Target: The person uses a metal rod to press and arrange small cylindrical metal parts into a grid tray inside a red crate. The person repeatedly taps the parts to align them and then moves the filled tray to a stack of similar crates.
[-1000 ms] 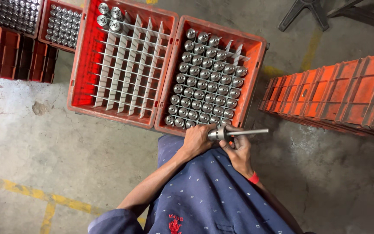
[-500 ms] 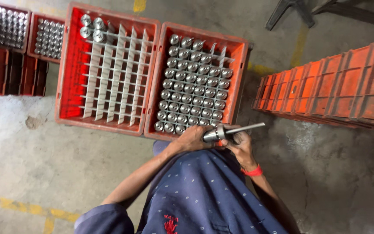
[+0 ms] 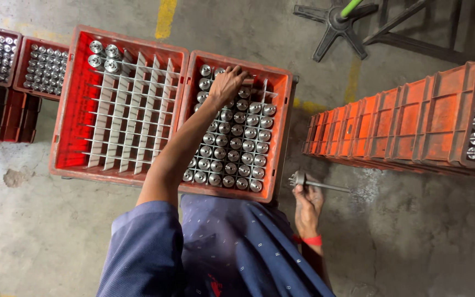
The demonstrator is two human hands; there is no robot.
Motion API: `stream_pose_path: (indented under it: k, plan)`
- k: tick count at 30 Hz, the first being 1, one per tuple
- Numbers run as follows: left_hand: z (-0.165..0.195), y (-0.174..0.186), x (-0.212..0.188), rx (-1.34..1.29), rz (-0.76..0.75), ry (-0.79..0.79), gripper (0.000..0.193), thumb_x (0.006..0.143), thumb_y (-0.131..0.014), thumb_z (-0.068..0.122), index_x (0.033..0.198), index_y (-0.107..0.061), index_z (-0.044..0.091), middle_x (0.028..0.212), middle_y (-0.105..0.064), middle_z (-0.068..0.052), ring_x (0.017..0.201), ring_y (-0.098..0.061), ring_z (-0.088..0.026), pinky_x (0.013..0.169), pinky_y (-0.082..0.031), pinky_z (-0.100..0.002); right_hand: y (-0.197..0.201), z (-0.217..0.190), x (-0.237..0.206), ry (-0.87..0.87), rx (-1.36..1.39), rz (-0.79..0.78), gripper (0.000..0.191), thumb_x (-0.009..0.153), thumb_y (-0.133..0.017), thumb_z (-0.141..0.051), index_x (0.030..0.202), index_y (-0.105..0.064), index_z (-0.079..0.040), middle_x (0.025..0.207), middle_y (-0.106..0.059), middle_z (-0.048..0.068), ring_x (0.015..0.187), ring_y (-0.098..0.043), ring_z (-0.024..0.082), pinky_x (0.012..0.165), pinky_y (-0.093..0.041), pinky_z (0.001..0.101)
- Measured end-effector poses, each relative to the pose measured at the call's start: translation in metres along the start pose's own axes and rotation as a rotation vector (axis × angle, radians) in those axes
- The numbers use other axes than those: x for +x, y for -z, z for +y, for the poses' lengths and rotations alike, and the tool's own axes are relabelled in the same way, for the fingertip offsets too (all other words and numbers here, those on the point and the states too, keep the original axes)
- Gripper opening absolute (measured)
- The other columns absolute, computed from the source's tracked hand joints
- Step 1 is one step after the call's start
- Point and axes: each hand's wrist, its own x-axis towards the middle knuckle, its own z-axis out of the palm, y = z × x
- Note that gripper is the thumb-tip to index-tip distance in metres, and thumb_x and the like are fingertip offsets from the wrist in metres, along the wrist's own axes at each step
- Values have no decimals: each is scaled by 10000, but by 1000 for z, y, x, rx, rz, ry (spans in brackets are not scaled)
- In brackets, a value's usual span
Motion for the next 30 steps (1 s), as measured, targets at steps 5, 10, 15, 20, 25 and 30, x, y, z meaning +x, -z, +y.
stream_pose_path:
  k: [5,10,15,20,25,30]
  plan:
    - [-3,31,-7,-230,-125,188,276,898,-630,33,1143,-673,152,1095,-716,-108,919,-727,-368,740,-573,-465,-5,16,-11,-85,6,-28,450,930,-685,33,1358,-546,6,1237,-644,80,1036,-602,145,898,-495,298]
    - [-68,79,-54,-175,-80,376,318,861,-661,56,1161,-683,159,857,-731,-195,761,-721,-400,658,-560,-509,-11,29,-15,-131,-32,-88,458,917,-678,38,1356,-550,16,1231,-647,87,1068,-618,149,930,-497,293]
    - [-161,131,-125,80,-29,763,565,890,-629,61,1418,-435,114,793,-721,-206,719,-711,-415,594,-522,-565,-24,42,-23,-133,-30,-112,465,920,-686,51,1367,-560,26,1243,-641,91,1093,-605,149,949,-487,281]
    - [-204,141,-158,189,-166,886,467,888,-635,100,1322,-461,106,779,-699,-233,673,-694,-456,522,-527,-566,-45,53,-37,-142,-84,-89,432,938,-681,11,1350,-553,16,1242,-642,91,1091,-604,148,918,-489,285]
    - [-213,132,-149,220,-123,847,164,927,-664,89,1064,-575,84,828,-715,-191,743,-714,-416,585,-552,-539,-69,54,-48,-158,-127,-80,448,940,-687,-38,1364,-553,13,1244,-640,87,1062,-591,134,894,-481,275]
    - [-196,178,-165,-53,92,634,479,822,-930,286,1113,-638,42,861,-727,-123,779,-713,-308,692,-556,-467,-74,53,-51,-180,-134,-85,489,918,-689,-45,1384,-544,-7,1255,-633,75,1059,-581,125,875,-470,276]
